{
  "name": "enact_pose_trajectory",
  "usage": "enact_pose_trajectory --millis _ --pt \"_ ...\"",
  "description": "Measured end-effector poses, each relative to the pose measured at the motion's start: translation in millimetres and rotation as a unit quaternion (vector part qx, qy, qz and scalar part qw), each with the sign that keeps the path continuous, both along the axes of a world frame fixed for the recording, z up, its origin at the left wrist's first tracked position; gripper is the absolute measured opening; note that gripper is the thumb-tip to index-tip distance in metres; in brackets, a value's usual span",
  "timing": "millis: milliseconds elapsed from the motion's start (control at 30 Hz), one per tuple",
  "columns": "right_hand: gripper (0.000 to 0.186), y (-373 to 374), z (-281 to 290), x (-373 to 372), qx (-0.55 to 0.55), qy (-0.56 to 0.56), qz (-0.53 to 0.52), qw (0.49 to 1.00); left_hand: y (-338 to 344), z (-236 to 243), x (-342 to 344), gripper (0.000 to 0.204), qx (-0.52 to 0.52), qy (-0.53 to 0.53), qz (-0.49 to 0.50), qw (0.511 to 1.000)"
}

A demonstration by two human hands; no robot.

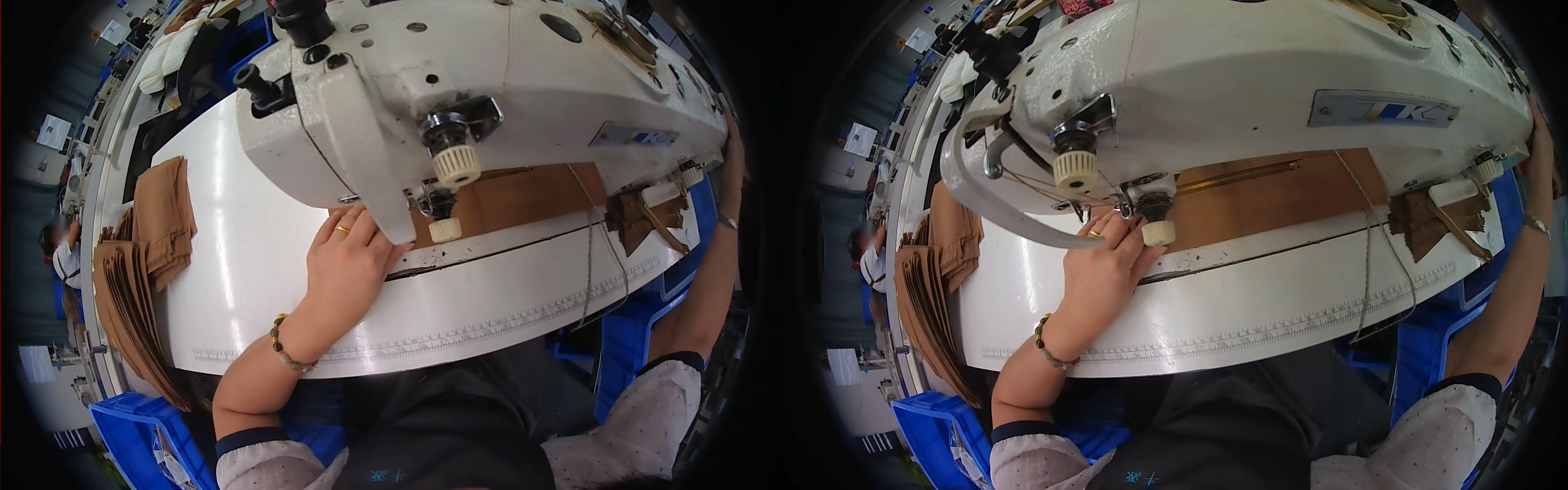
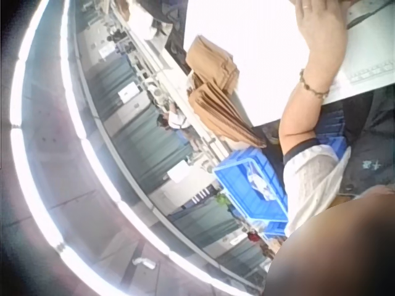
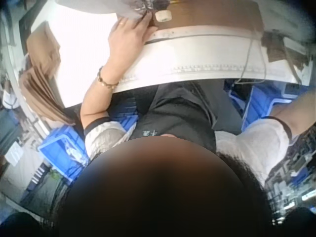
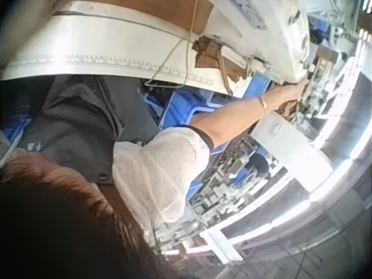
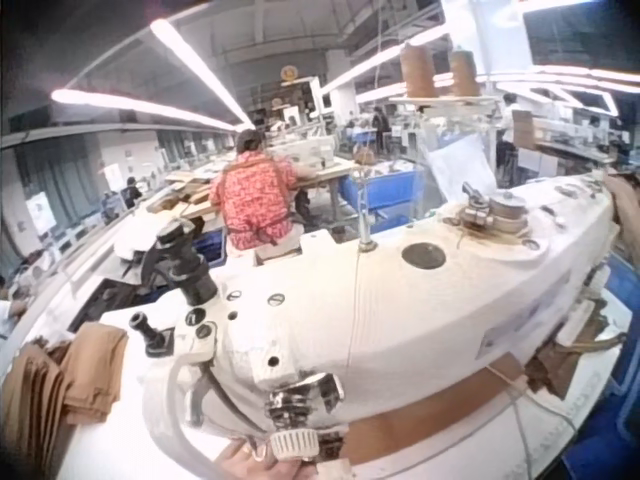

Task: Sewing a zipper and structural components onto a leather panel using an industrial sewing machine.

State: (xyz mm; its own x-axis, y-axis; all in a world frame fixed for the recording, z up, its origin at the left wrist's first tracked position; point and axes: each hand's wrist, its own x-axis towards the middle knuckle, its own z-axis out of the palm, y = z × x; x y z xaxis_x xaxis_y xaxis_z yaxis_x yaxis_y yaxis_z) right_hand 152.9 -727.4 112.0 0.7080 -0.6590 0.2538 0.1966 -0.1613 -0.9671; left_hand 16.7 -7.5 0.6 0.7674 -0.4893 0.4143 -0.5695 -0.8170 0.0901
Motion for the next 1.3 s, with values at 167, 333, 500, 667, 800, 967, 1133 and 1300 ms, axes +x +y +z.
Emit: enact_pose_trajectory --millis 167,333,500,667,800,967,1133,1300 --pt "0.046 15.0 -43.3 -13.7 0.158 -0.141 -0.037 0.976 0.0 0.6 -0.5 0.036 0.006 -0.002 0.011 1.0" --pt "0.045 30.0 -48.1 -22.3 0.179 -0.139 0.008 0.974 0.6 3.2 0.3 0.036 -0.001 0.007 0.0 1.0" --pt "0.043 45.4 -60.8 -26.6 0.23 -0.172 0.0 0.958 0.8 3.3 0.2 0.034 0.005 -0.002 0.001 1.0" --pt "0.041 45.0 -53.5 -27.6 0.255 -0.17 -0.011 0.952 0.7 0.3 0.2 0.029 0.007 -0.027 0.004 1.0" --pt "0.04 39.9 -18.7 -17.8 0.085 -0.164 -0.043 0.982 0.9 -1.5 -1.2 0.026 -0.001 0.004 0.018 1.0" --pt "0.038 32.3 -26.3 -7.3 0.149 -0.134 -0.038 0.979 -0.1 -0.5 -1.7 0.026 0.017 -0.012 0.022 1.0" --pt "0.035 64.7 -40.9 -24.4 0.19 -0.205 0.047 0.959 -1.0 -0.2 -0.6 0.027 0.018 -0.027 0.022 0.999" --pt "0.027 205.5 -29.3 -98.1 -0.518 -0.212 -0.186 0.808 0.4 -1.1 -2.3 0.029 0.017 -0.02 0.02 0.999"
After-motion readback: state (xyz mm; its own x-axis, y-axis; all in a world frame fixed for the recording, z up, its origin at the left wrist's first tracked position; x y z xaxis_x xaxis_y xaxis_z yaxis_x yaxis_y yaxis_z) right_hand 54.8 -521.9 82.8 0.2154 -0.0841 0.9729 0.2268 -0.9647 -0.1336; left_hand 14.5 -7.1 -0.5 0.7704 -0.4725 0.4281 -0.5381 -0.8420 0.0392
